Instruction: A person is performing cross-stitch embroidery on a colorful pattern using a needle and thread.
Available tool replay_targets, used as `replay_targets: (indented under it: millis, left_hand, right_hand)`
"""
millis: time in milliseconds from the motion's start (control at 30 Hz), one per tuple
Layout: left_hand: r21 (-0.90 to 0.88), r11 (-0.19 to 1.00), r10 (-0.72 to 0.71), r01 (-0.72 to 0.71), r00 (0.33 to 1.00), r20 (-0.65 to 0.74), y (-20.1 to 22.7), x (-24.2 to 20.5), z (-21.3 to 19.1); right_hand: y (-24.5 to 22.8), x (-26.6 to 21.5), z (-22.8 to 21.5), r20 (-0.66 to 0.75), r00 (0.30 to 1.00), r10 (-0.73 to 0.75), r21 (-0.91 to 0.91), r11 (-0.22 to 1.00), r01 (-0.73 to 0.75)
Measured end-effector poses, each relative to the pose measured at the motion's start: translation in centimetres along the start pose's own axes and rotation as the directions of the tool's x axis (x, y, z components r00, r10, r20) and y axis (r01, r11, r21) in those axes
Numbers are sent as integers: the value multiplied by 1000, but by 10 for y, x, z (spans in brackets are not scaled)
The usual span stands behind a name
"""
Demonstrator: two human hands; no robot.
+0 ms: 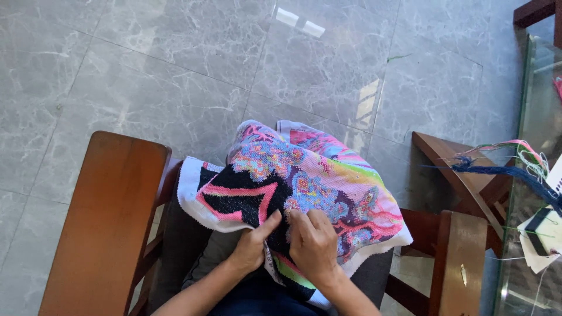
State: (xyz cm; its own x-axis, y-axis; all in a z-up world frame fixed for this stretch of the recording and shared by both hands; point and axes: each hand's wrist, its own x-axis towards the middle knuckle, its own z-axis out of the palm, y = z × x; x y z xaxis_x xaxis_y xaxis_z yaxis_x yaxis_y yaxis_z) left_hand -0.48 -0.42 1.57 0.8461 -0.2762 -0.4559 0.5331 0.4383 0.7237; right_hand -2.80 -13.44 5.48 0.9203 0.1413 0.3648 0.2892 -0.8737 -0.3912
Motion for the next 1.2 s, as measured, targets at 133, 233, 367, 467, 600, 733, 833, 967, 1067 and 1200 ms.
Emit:
replay_targets:
  millis: [133,233,367,467,600,733,833,967,1067,1200]
  left_hand:
    - [-235,943,-313,236,868,-386,4,4,19]
    - [-310,874,-479,374,774,-415,25,3,30]
    - [-444,835,-486,326,814,-316,5,10,25]
    - [-431,860,-412,273,869,-273,1,11,25]
    - [-506,815,-435,282,875,-212,-1,14,25]
    - [-539,762,-522,359,834,-181,2,15,25]
    - [-544,763,-510,350,842,-174,-3,18,25]
    - [-549,742,-536,384,832,-143,-12,21,20]
    - [-575,699,-569,426,818,-86,-24,24,13]
    - [-590,685,-556,427,830,-45,-37,29,7]
  right_hand:
    - [-6,-1,8,-145,989,36,19,999,-34]
    - [-6,-3,11,-190,981,48,37,998,-41]
    - [-1,-7,13,-207,973,104,119,990,-80]
    - [2,-10,16,-227,964,135,158,982,-100]
    - [4,-13,20,-243,959,146,223,970,-91]
    - [8,-21,26,-256,955,149,248,965,-84]
    - [14,-28,31,-260,953,153,274,958,-79]
    - [15,-29,31,-250,953,174,327,941,-86]
    - [15,-29,31,-250,952,178,352,932,-83]
    - [12,-26,28,-237,954,183,352,932,-91]
